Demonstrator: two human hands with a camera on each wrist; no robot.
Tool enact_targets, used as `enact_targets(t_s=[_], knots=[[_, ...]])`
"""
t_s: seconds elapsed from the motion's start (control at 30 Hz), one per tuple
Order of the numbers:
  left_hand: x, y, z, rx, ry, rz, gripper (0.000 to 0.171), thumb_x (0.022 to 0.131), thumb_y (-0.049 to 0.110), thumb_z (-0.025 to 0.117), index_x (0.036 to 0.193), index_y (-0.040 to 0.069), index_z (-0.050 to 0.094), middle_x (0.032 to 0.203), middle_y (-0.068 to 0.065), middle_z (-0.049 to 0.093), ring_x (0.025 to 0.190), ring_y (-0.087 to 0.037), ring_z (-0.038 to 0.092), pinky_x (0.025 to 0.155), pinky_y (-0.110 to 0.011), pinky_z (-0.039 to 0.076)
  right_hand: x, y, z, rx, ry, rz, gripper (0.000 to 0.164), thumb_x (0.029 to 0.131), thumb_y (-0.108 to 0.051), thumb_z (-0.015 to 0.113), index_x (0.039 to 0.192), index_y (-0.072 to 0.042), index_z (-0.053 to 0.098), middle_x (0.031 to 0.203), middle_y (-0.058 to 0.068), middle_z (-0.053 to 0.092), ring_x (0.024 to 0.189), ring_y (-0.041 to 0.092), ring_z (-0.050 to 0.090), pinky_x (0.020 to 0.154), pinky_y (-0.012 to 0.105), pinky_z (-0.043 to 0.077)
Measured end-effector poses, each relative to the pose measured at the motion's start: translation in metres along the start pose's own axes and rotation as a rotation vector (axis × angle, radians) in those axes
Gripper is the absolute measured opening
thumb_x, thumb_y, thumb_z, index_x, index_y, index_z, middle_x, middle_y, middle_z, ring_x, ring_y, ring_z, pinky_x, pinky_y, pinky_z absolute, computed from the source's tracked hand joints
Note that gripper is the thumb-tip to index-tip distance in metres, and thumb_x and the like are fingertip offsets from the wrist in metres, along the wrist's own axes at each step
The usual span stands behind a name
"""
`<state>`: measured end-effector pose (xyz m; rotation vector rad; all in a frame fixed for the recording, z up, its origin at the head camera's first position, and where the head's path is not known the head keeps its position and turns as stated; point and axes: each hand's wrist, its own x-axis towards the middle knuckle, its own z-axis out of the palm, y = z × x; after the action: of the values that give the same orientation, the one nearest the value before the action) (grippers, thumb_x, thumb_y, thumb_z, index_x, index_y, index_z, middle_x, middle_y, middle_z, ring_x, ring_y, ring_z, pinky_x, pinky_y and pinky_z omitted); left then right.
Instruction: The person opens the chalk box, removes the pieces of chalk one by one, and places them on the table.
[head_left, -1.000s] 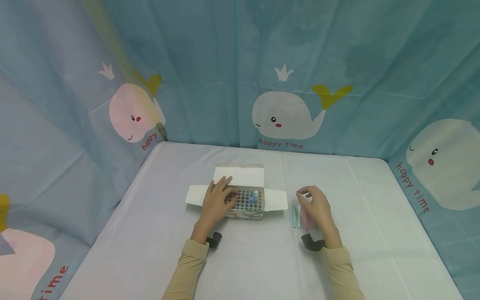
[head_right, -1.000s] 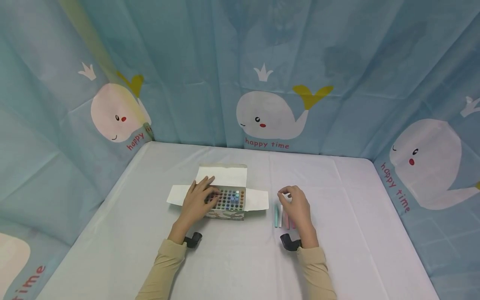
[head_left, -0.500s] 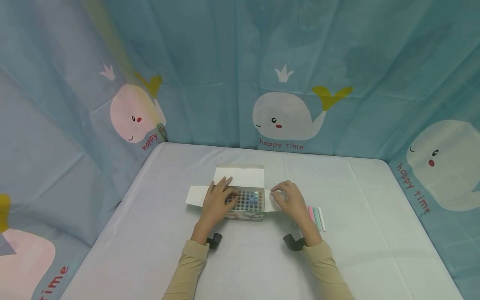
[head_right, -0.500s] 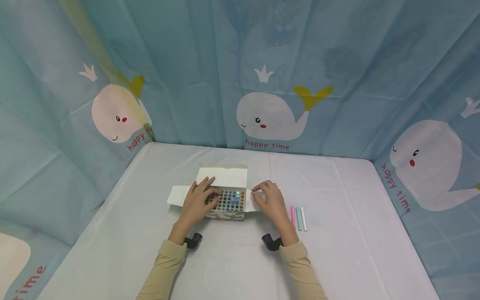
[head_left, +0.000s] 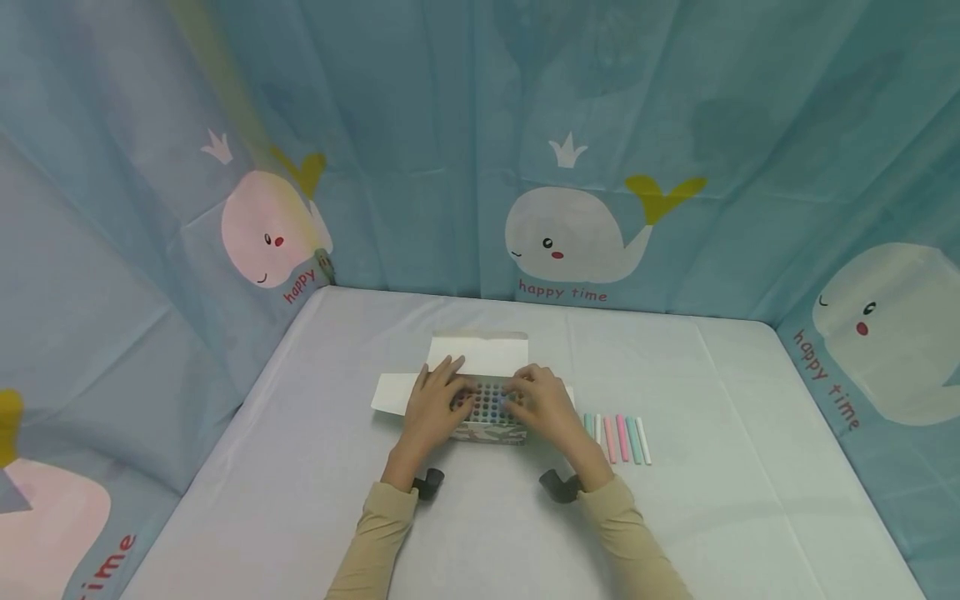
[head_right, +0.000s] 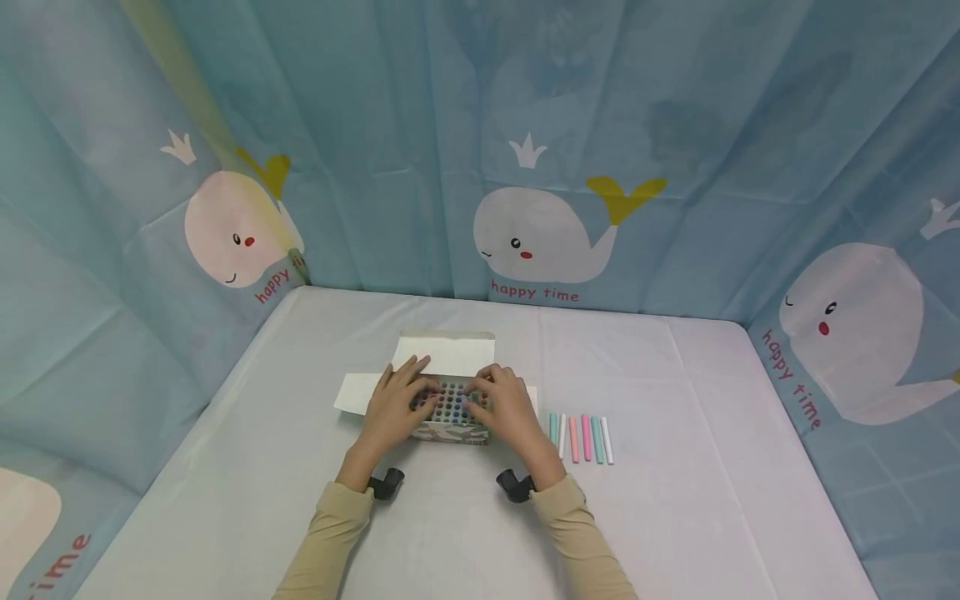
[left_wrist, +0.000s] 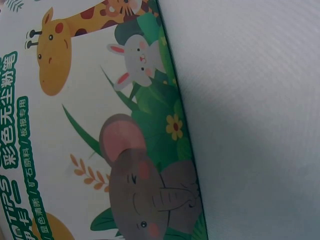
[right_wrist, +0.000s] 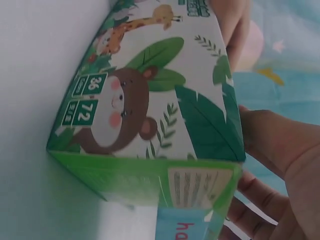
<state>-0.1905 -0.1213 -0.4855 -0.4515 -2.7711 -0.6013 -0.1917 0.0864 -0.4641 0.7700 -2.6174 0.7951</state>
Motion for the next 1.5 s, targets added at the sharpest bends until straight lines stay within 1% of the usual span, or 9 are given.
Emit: enact_targets(t_s=[0.17, 0.33, 0.6, 0.77, 1.03, 1.17, 1.33, 1.4, 1.5], knots=[[0.000, 0.001, -0.001, 0.005, -0.005, 0.001, 0.016, 0.081, 0.035, 0.056, 0.093, 0.028, 0.062, 0.138, 0.002, 0.035, 0.131, -0.021, 0.023, 0.112, -0.042, 0.003, 0.001, -0.004, 0.004, -0.066, -0.036, 0.003, 0.018, 0.071, -0.027, 0.071, 0.086, -0.019, 0.066, 0.096, -0.003, 0.054, 0.081, 0.013, 0.045, 0.066, 0.027, 0.040], [-0.001, 0.001, -0.001, -0.003, -0.009, -0.005, 0.017, 0.081, 0.035, 0.055, 0.094, 0.027, 0.062, 0.138, 0.002, 0.035, 0.131, -0.021, 0.023, 0.112, -0.041, 0.003, 0.001, -0.003, 0.009, -0.105, -0.069, 0.041, 0.021, 0.072, -0.031, 0.070, 0.089, -0.020, 0.065, 0.097, -0.005, 0.053, 0.082, 0.012, 0.044, 0.068, 0.026, 0.040], [0.000, -0.001, 0.001, 0.008, -0.004, -0.005, 0.016, 0.081, 0.036, 0.055, 0.094, 0.029, 0.061, 0.138, 0.003, 0.035, 0.131, -0.019, 0.022, 0.113, -0.040, 0.001, 0.001, -0.001, 0.010, -0.051, -0.048, 0.043, 0.017, 0.071, -0.028, 0.071, 0.082, -0.017, 0.064, 0.097, -0.006, 0.053, 0.081, 0.011, 0.043, 0.067, 0.026, 0.038], [0.000, -0.002, 0.001, 0.000, 0.007, 0.000, 0.016, 0.081, 0.036, 0.056, 0.094, 0.029, 0.062, 0.137, 0.002, 0.036, 0.131, -0.020, 0.023, 0.112, -0.041, 0.002, 0.003, -0.002, 0.007, 0.005, -0.041, 0.070, 0.016, 0.076, -0.028, 0.067, 0.087, -0.017, 0.063, 0.097, -0.006, 0.055, 0.082, 0.011, 0.045, 0.069, 0.026, 0.038], [0.000, -0.002, 0.004, -0.015, 0.009, 0.002, 0.017, 0.080, 0.036, 0.057, 0.094, 0.028, 0.062, 0.137, 0.002, 0.036, 0.131, -0.021, 0.024, 0.112, -0.041, 0.001, 0.006, -0.004, 0.000, 0.203, 0.060, 0.124, 0.015, 0.079, -0.021, 0.064, 0.093, -0.016, 0.062, 0.085, -0.006, 0.063, 0.080, 0.011, 0.057, 0.075, 0.033, 0.050], [0.000, -0.002, 0.005, -0.004, 0.004, -0.006, 0.018, 0.081, 0.037, 0.056, 0.094, 0.029, 0.062, 0.137, 0.003, 0.036, 0.131, -0.020, 0.023, 0.113, -0.039, 0.001, 0.006, -0.003, -0.003, 0.314, 0.130, 0.128, 0.015, 0.080, -0.016, 0.062, 0.096, -0.017, 0.062, 0.083, -0.008, 0.063, 0.078, 0.007, 0.058, 0.077, 0.036, 0.051], [-0.001, -0.001, 0.004, -0.003, 0.013, -0.003, 0.015, 0.081, 0.036, 0.056, 0.093, 0.029, 0.063, 0.137, 0.002, 0.037, 0.131, -0.020, 0.024, 0.112, -0.040, 0.002, 0.004, -0.002, -0.009, 0.370, 0.222, 0.099, 0.017, 0.082, -0.020, 0.060, 0.099, -0.018, 0.061, 0.085, -0.009, 0.062, 0.081, 0.006, 0.056, 0.083, 0.034, 0.048], [-0.001, -0.001, 0.003, -0.004, 0.016, 0.001, 0.015, 0.080, 0.035, 0.057, 0.092, 0.029, 0.063, 0.137, 0.001, 0.037, 0.131, -0.021, 0.024, 0.112, -0.041, 0.004, 0.003, -0.001, -0.012, 0.372, 0.242, 0.095, 0.018, 0.083, -0.024, 0.058, 0.100, -0.018, 0.061, 0.086, -0.009, 0.061, 0.082, 0.006, 0.055, 0.082, 0.033, 0.048], [-0.001, 0.000, 0.003, -0.006, 0.016, 0.003, 0.014, 0.080, 0.035, 0.058, 0.092, 0.028, 0.063, 0.136, 0.000, 0.038, 0.131, -0.021, 0.024, 0.112, -0.041, 0.004, 0.001, 0.002, -0.015, 0.370, 0.257, 0.100, 0.019, 0.084, -0.027, 0.057, 0.100, -0.018, 0.061, 0.086, -0.008, 0.060, 0.082, 0.006, 0.054, 0.077, 0.035, 0.048]])
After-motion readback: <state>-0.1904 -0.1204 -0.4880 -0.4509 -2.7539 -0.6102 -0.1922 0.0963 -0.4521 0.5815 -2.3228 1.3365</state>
